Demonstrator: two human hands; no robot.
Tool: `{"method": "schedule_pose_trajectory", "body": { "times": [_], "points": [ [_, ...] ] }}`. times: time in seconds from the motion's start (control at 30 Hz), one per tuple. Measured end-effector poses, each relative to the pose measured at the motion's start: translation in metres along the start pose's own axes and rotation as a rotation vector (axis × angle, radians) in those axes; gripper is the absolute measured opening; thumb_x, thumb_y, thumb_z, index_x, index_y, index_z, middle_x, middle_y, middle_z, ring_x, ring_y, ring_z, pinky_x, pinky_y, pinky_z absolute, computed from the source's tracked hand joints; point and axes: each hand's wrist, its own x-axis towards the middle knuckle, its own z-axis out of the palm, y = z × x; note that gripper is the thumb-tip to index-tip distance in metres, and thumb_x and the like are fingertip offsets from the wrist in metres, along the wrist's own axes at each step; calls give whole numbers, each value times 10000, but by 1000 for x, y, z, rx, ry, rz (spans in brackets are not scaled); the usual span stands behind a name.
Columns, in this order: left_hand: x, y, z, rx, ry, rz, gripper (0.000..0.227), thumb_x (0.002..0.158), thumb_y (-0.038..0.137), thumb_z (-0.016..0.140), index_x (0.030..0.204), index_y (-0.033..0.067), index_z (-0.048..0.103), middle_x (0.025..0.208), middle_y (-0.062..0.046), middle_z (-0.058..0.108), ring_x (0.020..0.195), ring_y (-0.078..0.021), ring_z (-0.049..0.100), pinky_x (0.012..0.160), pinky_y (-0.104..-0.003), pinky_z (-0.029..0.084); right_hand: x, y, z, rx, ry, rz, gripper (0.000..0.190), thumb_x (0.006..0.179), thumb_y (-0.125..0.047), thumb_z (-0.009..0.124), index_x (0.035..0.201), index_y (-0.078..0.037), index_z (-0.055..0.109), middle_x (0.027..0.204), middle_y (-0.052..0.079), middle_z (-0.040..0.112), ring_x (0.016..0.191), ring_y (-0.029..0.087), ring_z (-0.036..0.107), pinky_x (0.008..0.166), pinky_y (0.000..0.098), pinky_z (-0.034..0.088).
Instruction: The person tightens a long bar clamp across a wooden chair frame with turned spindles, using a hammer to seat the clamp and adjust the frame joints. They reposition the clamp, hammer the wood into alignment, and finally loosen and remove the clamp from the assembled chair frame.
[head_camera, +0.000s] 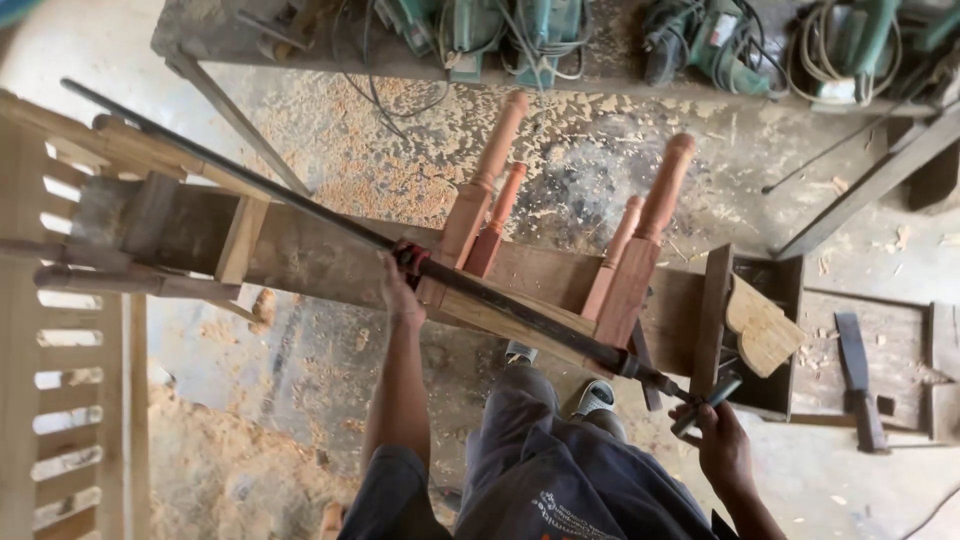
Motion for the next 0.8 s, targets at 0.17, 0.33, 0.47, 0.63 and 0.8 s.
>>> {"method": "schedule_pose_trajectory", "body": {
  "times": [0.17, 0.33, 0.47, 0.63, 0.8],
  "points": [
    [3, -22, -8, 103, 174, 59, 542, 1027, 588, 487, 1226, 107, 637, 1067, -24, 684, 986, -173, 645, 906, -346, 528, 2, 12, -10, 137, -41, 93, 415, 1111, -299, 379, 1336, 21, 520, 1113, 193, 687, 1074, 350, 704, 863, 500, 591],
    [2, -19, 10, -36, 183, 68, 412, 1037, 511, 562, 1153, 117, 589, 1007, -12, 600, 912, -167, 594, 859, -364, 517, 1, 6, -13, 131, -15, 171, 421, 1099, -306, 395, 1336, 24, 507, 1126, 218, 674, 1093, 389, 701, 871, 533, 582],
    [-1, -18, 11, -27, 219, 55, 406, 1002, 502, 563, 1119, 114, 587, 971, -9, 605, 885, -163, 601, 820, -355, 520, -3, -4, -10, 119, 19, 194, 379, 1102, -262, 384, 1321, 27, 496, 1158, 223, 679, 1105, 394, 697, 881, 519, 582],
    [7, -32, -9, -55, 176, 133, 390, 1057, 488, 545, 1093, 100, 571, 943, -31, 583, 845, -153, 573, 776, -324, 529, 3, 8, -12, 109, 39, 226, 307, 1081, -187, 408, 1265, 31, 523, 1164, 224, 681, 1112, 375, 704, 878, 504, 603],
    [-2, -12, 6, 159, 249, 128, 402, 1067, 516, 436, 1041, 139, 573, 948, -2, 602, 855, -131, 602, 758, -320, 595, 1, 13, -15, 171, 38, 205, 283, 1099, -213, 416, 1220, 6, 548, 1148, 198, 693, 1078, 324, 721, 840, 482, 596]
  ]
}}
